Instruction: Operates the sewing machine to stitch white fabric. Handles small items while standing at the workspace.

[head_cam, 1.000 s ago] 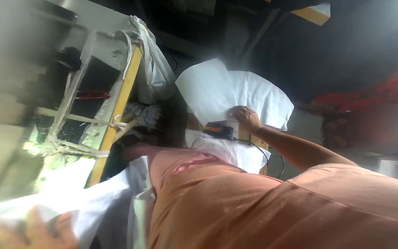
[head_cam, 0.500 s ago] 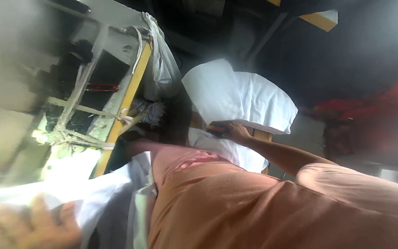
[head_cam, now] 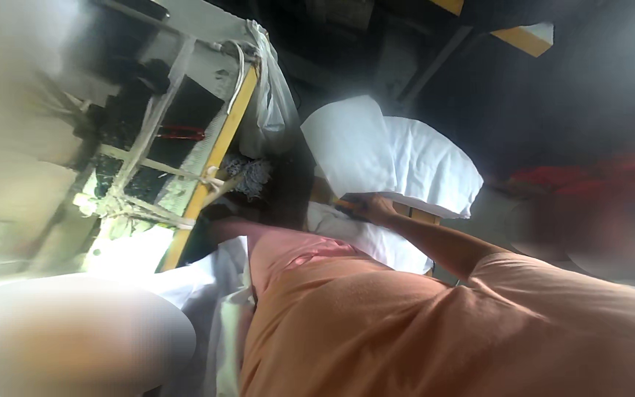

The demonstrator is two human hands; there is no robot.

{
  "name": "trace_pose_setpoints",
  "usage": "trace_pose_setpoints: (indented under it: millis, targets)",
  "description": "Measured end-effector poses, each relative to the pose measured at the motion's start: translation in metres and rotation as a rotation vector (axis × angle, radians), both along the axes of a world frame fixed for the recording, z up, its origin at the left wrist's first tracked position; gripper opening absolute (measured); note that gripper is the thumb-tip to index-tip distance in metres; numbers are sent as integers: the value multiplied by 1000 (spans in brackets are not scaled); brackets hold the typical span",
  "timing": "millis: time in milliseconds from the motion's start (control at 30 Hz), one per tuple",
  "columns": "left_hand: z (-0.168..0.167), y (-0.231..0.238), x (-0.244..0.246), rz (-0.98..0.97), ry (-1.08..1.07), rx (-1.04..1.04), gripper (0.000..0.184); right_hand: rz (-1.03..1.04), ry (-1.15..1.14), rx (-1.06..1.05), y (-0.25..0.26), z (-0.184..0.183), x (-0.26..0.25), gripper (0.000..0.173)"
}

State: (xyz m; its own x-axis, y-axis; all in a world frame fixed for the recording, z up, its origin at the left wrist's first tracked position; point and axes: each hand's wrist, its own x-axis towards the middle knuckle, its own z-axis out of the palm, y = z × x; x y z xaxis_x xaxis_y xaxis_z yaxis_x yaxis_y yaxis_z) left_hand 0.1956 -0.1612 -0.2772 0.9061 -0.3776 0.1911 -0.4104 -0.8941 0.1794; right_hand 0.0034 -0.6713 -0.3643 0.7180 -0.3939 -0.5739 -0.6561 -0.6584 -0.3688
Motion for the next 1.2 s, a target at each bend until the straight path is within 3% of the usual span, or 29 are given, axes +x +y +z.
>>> trace_pose_setpoints:
  millis: [233, 467, 633, 833, 900, 967, 1067, 1200]
  targets:
    - [0, -2, 0, -11, -28, -8, 63, 5, -71, -44, 3, -24, 0, 62]
    - [3, -3, 0, -14, -11, -14, 63, 30, -107, -87, 4, -23, 3, 65]
    - [5, -6, -2, -34, -65, -48, 63, -16, -307, -67, 22, -10, -11, 65]
    - [24, -72, -36, -287, -239, -226, 50, -29, -565, 159, 65, 25, -11, 59]
    - [19, -104, -46, -359, 33, -382, 44, -30, -620, 245, 80, 30, 1, 60]
    - [16, -137, -48, -374, 457, -485, 44, -46, -699, 319, 95, 31, 16, 62]
    - [12, -177, -46, -302, 1054, -643, 59, -100, -753, 500, 117, 41, 40, 63]
    - [17, -200, -50, -208, 1335, -1029, 51, -173, -687, 840, 139, 67, 60, 58]
